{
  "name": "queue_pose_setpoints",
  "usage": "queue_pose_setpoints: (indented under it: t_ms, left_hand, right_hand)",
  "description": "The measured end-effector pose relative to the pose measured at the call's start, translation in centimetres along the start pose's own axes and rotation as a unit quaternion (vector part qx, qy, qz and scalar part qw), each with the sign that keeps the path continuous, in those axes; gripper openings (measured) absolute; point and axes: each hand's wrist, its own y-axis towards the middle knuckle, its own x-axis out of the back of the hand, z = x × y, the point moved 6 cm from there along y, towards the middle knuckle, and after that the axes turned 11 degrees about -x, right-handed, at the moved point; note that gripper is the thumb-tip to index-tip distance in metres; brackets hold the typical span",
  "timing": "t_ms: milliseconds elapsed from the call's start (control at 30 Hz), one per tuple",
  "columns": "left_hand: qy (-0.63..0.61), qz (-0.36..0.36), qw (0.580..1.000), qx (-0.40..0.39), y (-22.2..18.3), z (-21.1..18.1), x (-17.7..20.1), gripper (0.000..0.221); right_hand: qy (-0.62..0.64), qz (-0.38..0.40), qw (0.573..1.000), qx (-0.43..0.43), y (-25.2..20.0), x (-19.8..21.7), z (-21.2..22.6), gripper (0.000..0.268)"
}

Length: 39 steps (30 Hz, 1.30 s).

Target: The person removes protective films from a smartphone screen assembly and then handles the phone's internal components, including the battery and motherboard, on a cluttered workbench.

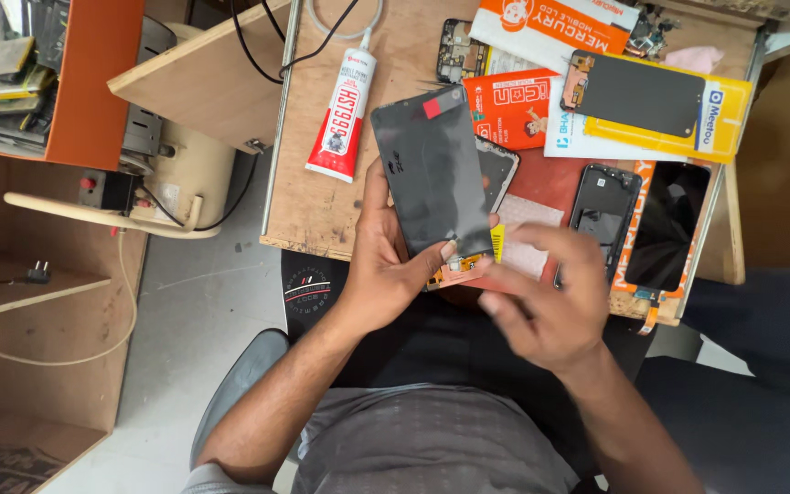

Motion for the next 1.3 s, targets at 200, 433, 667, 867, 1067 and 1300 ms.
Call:
queue_pose_setpoints:
  t_ms: [200, 433, 667, 867, 1067, 1300]
  left_hand:
    - [0.056, 0.016, 0.998, 0.000, -0.7, 0.1, -0.8, 0.092]
    - [0.107, 0.042, 0.987, 0.110, -1.2, 0.3, -1.6, 0.078]
    - [0.087, 0.000, 0.996, 0.019, -0.4, -1.8, 1.8, 0.061]
    - [0.101, -0.007, 0.993, 0.052, -2.0, -1.0, 2.9, 0.062]
    - [0.099, -0.020, 0.993, 0.062, -2.4, -0.4, 3.6, 0.059]
    - [0.089, -0.027, 0.994, 0.064, -2.7, 0.0, 3.7, 0.057]
  right_hand:
    - [0.435, 0.074, 0.832, -0.336, -0.1, -3.8, -5.0, 0.046]
    - [0.521, 0.043, 0.803, -0.287, -0.4, -4.6, -7.0, 0.009]
    - [0.925, 0.151, 0.343, -0.060, 2.0, -3.4, -7.7, 0.014]
    - [0.953, 0.134, 0.269, 0.031, 1.4, -3.1, -7.7, 0.024]
    - [0.948, 0.144, 0.279, 0.042, 2.1, -3.0, -7.4, 0.023]
    - [0.942, 0.166, 0.287, 0.059, 1.9, -3.5, -7.8, 0.025]
